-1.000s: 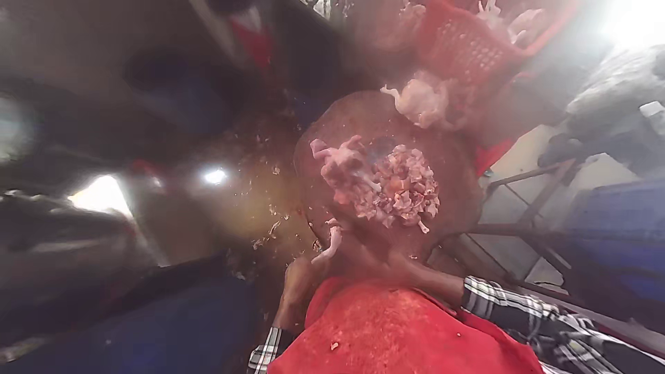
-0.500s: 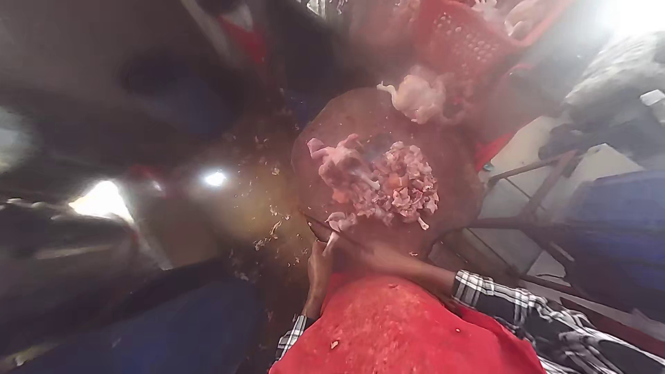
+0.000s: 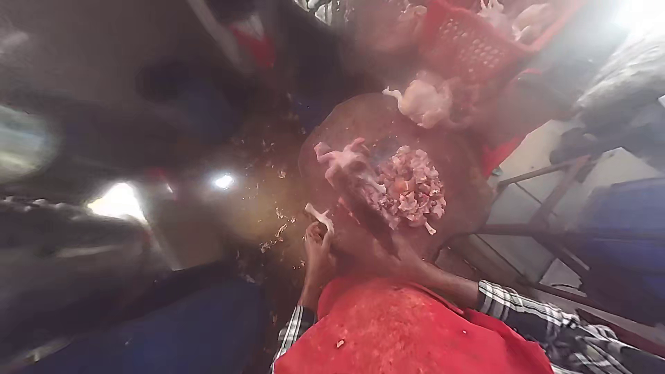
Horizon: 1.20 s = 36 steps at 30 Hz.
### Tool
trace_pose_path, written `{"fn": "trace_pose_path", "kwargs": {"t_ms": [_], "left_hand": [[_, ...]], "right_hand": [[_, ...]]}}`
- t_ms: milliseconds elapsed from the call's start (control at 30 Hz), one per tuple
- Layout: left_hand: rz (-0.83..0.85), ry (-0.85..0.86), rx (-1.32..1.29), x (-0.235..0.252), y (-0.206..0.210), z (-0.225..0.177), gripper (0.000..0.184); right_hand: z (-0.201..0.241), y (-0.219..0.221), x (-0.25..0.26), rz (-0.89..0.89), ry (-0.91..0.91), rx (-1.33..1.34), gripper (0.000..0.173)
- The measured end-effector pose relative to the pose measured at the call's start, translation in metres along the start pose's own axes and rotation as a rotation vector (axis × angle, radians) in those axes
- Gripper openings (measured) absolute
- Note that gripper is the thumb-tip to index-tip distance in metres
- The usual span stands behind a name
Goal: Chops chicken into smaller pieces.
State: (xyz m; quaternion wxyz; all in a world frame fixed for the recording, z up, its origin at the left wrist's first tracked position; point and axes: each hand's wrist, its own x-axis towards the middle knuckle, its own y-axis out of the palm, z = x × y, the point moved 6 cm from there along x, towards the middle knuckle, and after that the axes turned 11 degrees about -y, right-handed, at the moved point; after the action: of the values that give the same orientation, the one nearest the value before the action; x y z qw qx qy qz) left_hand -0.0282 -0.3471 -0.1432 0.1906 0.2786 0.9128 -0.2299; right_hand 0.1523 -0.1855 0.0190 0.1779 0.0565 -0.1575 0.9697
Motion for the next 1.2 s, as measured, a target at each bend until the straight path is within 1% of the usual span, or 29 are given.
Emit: {"fn": "trace_pose_path", "kwargs": {"t_ms": [33,67,100,133,167,233,333,400,467,533,600,633,667,700,733,800,833,867,900,933,967,1000,1033,1067,1100,1133,1200], "left_hand": [[-0.005,-0.015,0.059,0.016,-0.003,-0.003,0.053],[-0.022,-0.051,0.184,0.031,-0.009,-0.012,0.045],[-0.030,-0.107,0.349,0.042,-0.015,-0.025,0.041],[-0.030,-0.164,0.486,0.051,-0.018,-0.038,0.045],[-0.039,-0.195,0.570,0.060,-0.020,-0.048,0.049],[-0.087,-0.223,0.629,0.079,-0.022,-0.065,0.055],[-0.134,-0.240,0.728,0.101,-0.013,-0.079,0.062],[-0.091,-0.257,0.808,0.109,-0.001,-0.085,0.056],[-0.008,-0.260,0.778,0.110,0.002,-0.091,0.050],[0.029,-0.190,0.504,0.102,-0.010,-0.090,0.047],[0.092,-0.107,0.200,0.078,-0.027,-0.088,0.040],[0.124,-0.063,0.094,0.065,-0.032,-0.082,0.037],[0.145,-0.047,0.045,0.053,-0.035,-0.070,0.037],[0.138,-0.056,0.061,0.043,-0.037,-0.053,0.040],[0.096,-0.067,0.114,0.037,-0.038,-0.036,0.042],[-0.027,-0.083,0.245,0.024,-0.039,-0.014,0.041],[-0.081,-0.098,0.327,0.016,-0.038,-0.012,0.042],[-0.117,-0.106,0.402,0.008,-0.037,-0.017,0.040],[-0.136,-0.109,0.468,0.002,-0.036,-0.021,0.038],[-0.142,-0.110,0.522,0.000,-0.034,-0.025,0.037],[-0.138,-0.098,0.567,-0.001,-0.031,-0.027,0.037],[-0.128,-0.071,0.599,-0.001,-0.028,-0.028,0.037],[-0.117,-0.045,0.615,-0.001,-0.026,-0.029,0.038],[-0.101,-0.053,0.627,-0.001,-0.024,-0.030,0.039],[-0.093,-0.062,0.617,-0.004,-0.026,-0.030,0.037],[-0.097,-0.071,0.577,-0.009,-0.034,-0.033,0.035],[-0.113,-0.062,0.398,-0.021,-0.056,-0.054,0.031]], "right_hand": [[-0.009,0.001,-0.010,-0.004,-0.006,-0.026,0.030],[-0.022,0.001,-0.019,0.003,0.049,-0.060,0.031],[-0.037,-0.001,-0.030,0.023,0.153,-0.092,0.032],[-0.052,-0.005,-0.044,0.052,0.274,-0.126,0.035],[-0.067,-0.010,-0.058,0.084,0.397,-0.155,0.037],[-0.095,-0.018,-0.086,0.173,0.581,-0.227,0.040],[-0.121,-0.025,-0.121,0.389,0.812,-0.289,0.048],[-0.128,-0.026,-0.128,0.467,0.881,-0.299,0.055],[-0.127,-0.027,-0.126,0.450,0.893,-0.284,0.056],[-0.118,-0.029,-0.119,0.392,0.907,-0.242,0.055],[-0.099,-0.028,-0.105,0.298,0.896,-0.213,0.053],[-0.088,-0.028,-0.094,0.245,0.862,-0.207,0.052],[-0.075,-0.028,-0.079,0.198,0.802,-0.186,0.050],[-0.059,-0.029,-0.061,0.157,0.716,-0.144,0.047],[-0.040,-0.029,-0.042,0.127,0.601,-0.093,0.044],[0.000,-0.025,-0.006,0.075,0.329,0.025,0.037],[0.014,-0.021,0.007,0.055,0.206,0.078,0.032],[0.022,-0.015,0.015,0.061,0.125,0.106,0.029],[0.021,-0.008,0.020,0.080,0.089,0.089,0.027],[0.010,0.000,0.020,0.121,0.098,0.015,0.027],[-0.012,0.009,0.016,0.200,0.183,-0.100,0.030],[-0.041,0.018,0.009,0.316,0.325,-0.192,0.036],[-0.071,0.026,0.000,0.436,0.489,-0.220,0.044],[-0.100,0.032,-0.011,0.524,0.613,-0.212,0.048],[-0.120,0.034,-0.022,0.591,0.679,-0.218,0.052],[-0.128,0.034,-0.030,0.631,0.700,-0.231,0.054],[-0.125,0.023,-0.040,0.670,0.663,-0.287,0.054]]}}
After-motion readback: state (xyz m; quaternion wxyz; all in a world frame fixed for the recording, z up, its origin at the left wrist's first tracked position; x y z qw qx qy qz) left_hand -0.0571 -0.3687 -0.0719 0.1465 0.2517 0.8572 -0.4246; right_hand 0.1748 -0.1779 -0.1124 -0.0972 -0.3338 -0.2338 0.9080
